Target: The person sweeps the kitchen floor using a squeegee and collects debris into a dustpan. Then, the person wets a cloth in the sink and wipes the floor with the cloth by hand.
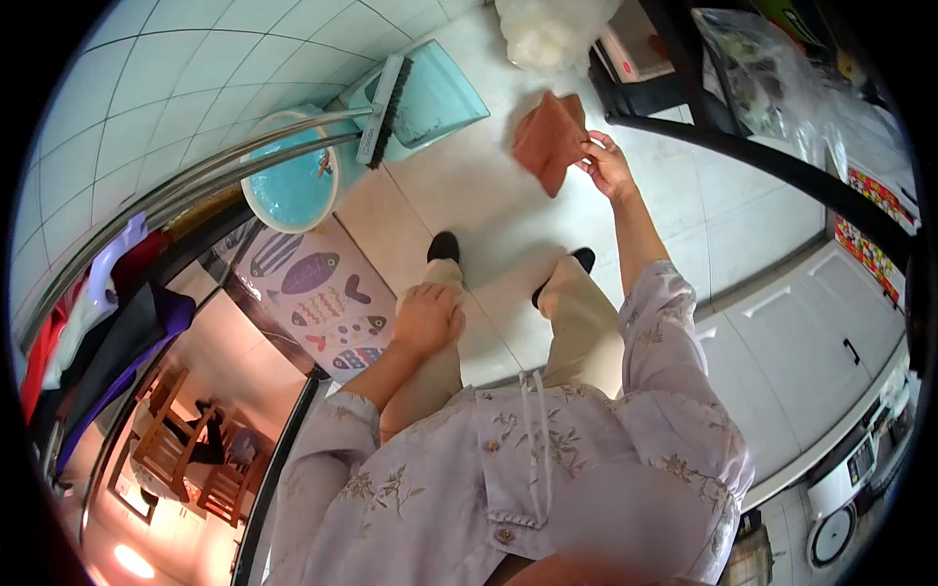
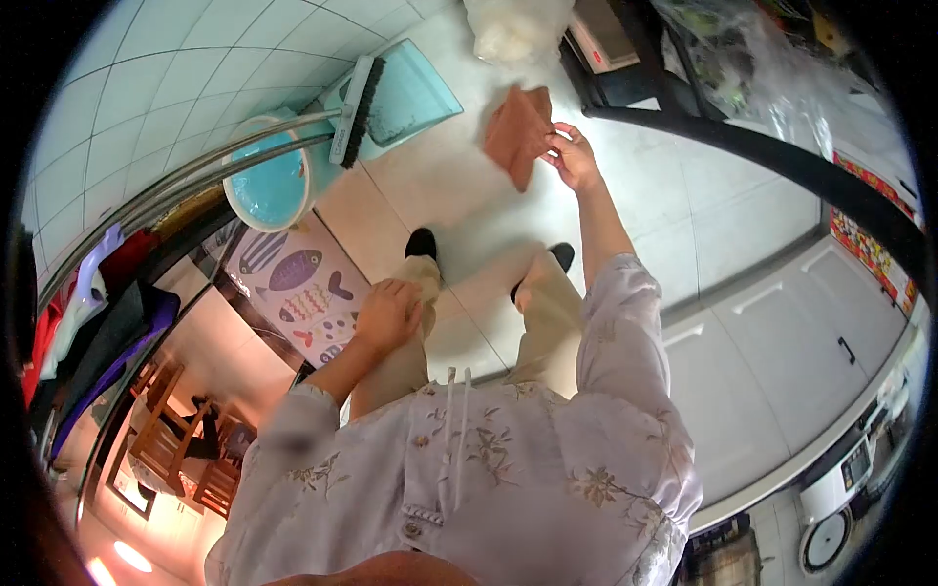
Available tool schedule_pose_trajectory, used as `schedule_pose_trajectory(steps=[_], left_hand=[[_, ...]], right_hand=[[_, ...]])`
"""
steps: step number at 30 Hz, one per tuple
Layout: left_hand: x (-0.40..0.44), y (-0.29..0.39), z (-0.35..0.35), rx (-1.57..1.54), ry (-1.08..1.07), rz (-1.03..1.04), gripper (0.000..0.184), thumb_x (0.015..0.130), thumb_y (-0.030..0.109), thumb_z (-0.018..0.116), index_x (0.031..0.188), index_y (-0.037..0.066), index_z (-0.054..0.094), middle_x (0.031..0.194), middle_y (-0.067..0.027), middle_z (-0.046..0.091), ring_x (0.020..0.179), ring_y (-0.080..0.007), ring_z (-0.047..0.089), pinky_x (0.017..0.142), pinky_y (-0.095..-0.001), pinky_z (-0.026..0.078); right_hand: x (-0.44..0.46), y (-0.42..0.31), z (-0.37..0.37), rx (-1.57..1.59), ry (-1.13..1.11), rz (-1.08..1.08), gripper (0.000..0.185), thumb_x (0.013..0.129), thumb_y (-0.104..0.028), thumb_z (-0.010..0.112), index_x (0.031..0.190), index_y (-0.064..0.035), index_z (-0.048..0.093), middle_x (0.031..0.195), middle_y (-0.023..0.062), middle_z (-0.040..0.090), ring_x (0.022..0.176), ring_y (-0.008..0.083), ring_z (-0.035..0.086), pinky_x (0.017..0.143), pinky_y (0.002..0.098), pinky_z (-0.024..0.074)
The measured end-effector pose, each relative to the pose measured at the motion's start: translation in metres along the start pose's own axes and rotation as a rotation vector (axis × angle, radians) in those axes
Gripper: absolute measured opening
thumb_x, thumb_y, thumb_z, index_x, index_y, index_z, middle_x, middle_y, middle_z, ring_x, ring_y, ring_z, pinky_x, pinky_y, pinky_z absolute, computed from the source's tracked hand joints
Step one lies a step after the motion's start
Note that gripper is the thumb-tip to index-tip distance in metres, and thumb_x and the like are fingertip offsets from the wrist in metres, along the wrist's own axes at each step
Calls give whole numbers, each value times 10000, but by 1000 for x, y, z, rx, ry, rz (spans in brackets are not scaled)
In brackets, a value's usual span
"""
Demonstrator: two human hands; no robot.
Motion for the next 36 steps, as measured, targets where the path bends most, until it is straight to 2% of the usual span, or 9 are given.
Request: schedule_pose_trajectory(steps=[3, 6, 12, 15, 19, 21, 24, 29, 36], left_hand=[[-9, 6, 2, 2, -68, 9, 228, 728, 177, 552, 932, 77, 565, 890, -115, 571, 898, -276, 525, 802, -399, 401], [-23, 15, 5, 47, -162, -14, 224, 728, 170, 549, 930, 73, 565, 891, -113, 572, 894, -275, 529, 796, -395, 401], [-56, 26, 16, 41, -81, 60, 282, 715, 136, 570, 990, 76, 554, 927, -127, 574, 915, -296, 525, 805, -396, 408], [-53, 92, -9, -404, -103, -50, 360, 748, 174, 593, 1084, 61, 529, 1053, -139, 567, 1005, -290, 517, 857, -384, 402], [-29, 184, -28, -681, -461, -54, 505, 813, 318, 578, 1222, 61, 432, 1211, -111, 499, 1115, -251, 463, 923, -355, 362], [-28, 239, -52, -1221, -731, -242, 681, 811, 507, 526, 1305, 88, 316, 1254, -88, 445, 1154, -258, 425, 960, -418, 327], [-15, 299, -74, -1789, -779, -160, 778, 792, 589, 481, 1337, 95, 225, 1311, -82, 380, 1204, -239, 369, 980, -418, 300], [-2, 369, -71, -1898, -501, -360, 443, 792, 48, 541, 1210, 38, 393, 1205, -52, 487, 1140, -204, 442, 987, -366, 321], [3, 471, -51, -1836, -687, -248, 441, 787, -3, 512, 1210, 43, 397, 1212, -68, 479, 1157, -212, 432, 1003, -376, 326]], right_hand=[[-63, -14, 11, 194, -88, -1, 339, 752, -1, 563, 1070, -43, 454, 853, 55, 555, 738, 146, 556, 648, 296, 492], [-101, 14, -12, -183, 140, 111, 351, 670, 54, 490, 1015, -7, 516, 765, 14, 522, 607, 109, 492, 547, 241, 437], [-226, -19, -10, 131, -185, 45, 445, 628, 37, 451, 1061, -43, 517, 841, 34, 556, 713, 144, 541, 636, 268, 471], [-298, -42, -15, 435, -236, -20, 536, 614, -25, 428, 1148, -44, 466, 1045, 97, 543, 952, 229, 525, 833, 359, 441], [-380, -66, -14, 786, -359, -90, 522, 618, -86, 470, 1134, -4, 468, 1074, 130, 560, 949, 255, 545, 826, 385, 440], [-419, -74, -4, 836, -297, -138, 511, 617, -86, 471, 1122, -5, 476, 1061, 127, 566, 928, 253, 552, 784, 380, 447], [-454, -68, -8, 862, -288, -194, 483, 613, -79, 474, 1092, -21, 495, 1011, 122, 578, 862, 250, 561, 672, 371, 448], [-496, -63, -37, 821, -293, -343, 561, 613, -49, 477, 1171, -55, 431, 1082, 102, 539, 887, 254, 549, 698, 388, 442], [-556, -120, -112, 1040, -209, -383, 526, 799, -283, 585, 1248, -82, 398, 1217, 92, 492, 1125, 248, 465, 934, 410, 383]])
Point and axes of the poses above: each hand's wrist, its own x-axis towards the middle knuckle, its own z-axis out of the palm, y = z × x, the point moved 1 cm from there along x, towards the middle knuckle
